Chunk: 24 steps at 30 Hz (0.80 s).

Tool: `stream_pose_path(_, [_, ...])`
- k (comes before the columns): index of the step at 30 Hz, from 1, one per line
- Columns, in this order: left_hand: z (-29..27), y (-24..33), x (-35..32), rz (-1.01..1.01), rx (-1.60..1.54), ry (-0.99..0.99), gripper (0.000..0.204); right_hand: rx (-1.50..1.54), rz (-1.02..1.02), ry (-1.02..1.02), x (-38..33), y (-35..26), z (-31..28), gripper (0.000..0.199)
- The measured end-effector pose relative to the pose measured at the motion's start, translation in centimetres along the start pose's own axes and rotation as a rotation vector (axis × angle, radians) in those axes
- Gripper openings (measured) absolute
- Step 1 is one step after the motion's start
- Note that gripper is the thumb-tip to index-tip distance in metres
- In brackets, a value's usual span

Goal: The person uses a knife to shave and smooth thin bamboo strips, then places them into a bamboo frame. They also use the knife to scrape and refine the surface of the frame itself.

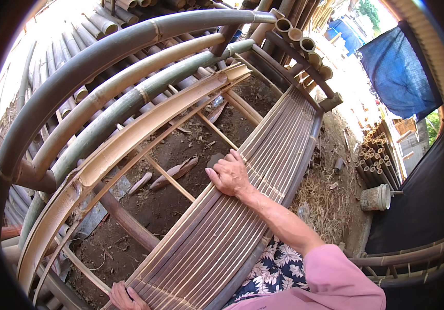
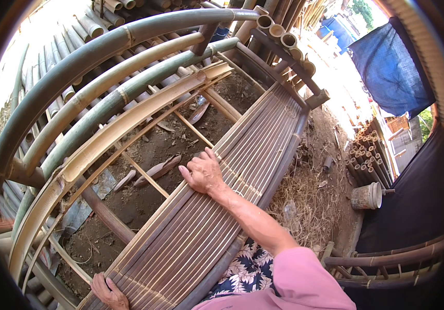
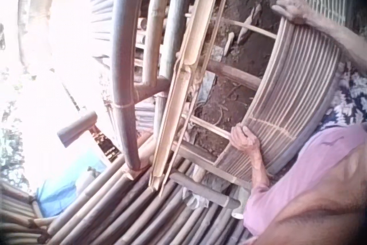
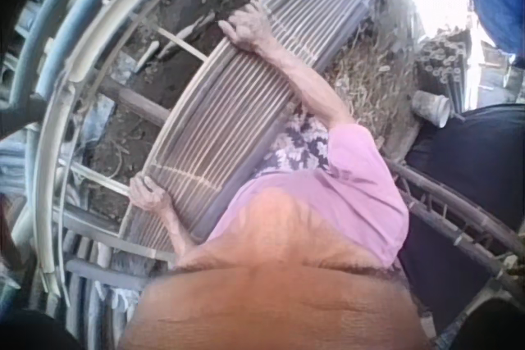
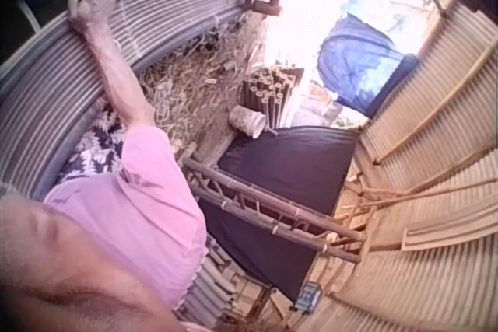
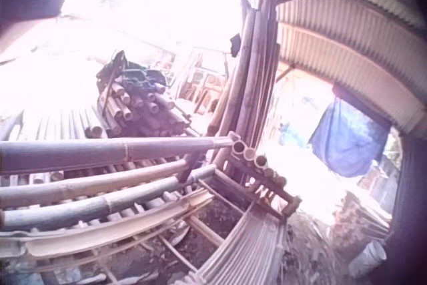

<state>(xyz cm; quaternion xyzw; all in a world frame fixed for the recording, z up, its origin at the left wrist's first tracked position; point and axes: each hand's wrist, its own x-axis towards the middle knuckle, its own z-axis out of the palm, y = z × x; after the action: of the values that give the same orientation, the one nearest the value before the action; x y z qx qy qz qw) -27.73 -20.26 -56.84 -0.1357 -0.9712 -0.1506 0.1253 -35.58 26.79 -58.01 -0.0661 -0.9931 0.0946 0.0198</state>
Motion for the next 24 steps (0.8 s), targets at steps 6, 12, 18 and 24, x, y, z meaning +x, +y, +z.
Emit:
stream_pose_path(6, [-0.3, 0.8, 0.8, 0.035, 0.003, -0.006, 0.024, 0.047, 0.031, 0.146, -0.8, 0.2, 0.3, 0.044])
stream_pose_path(12, [0.5, 2.5, -1.2, -0.013, -0.003, -0.02, 0.03, 0.285, 0.017, 0.621, -10.7, 0.1, -3.4, 0.052])
stream_pose_path(18, [4.2, 5.7, 0.3, 0.514, 0.335, 0.392, 0.039, 0.334, 1.163, 0.925, -38.5, 19.8, 2.9, 0.042])
stream_pose_path(24, [12.1, 18.1, 5.7, 0.402, 0.09, -0.027, 0.062, 0.288, 1.451, 0.145, -56.1, 21.7, 19.7, 0.047])
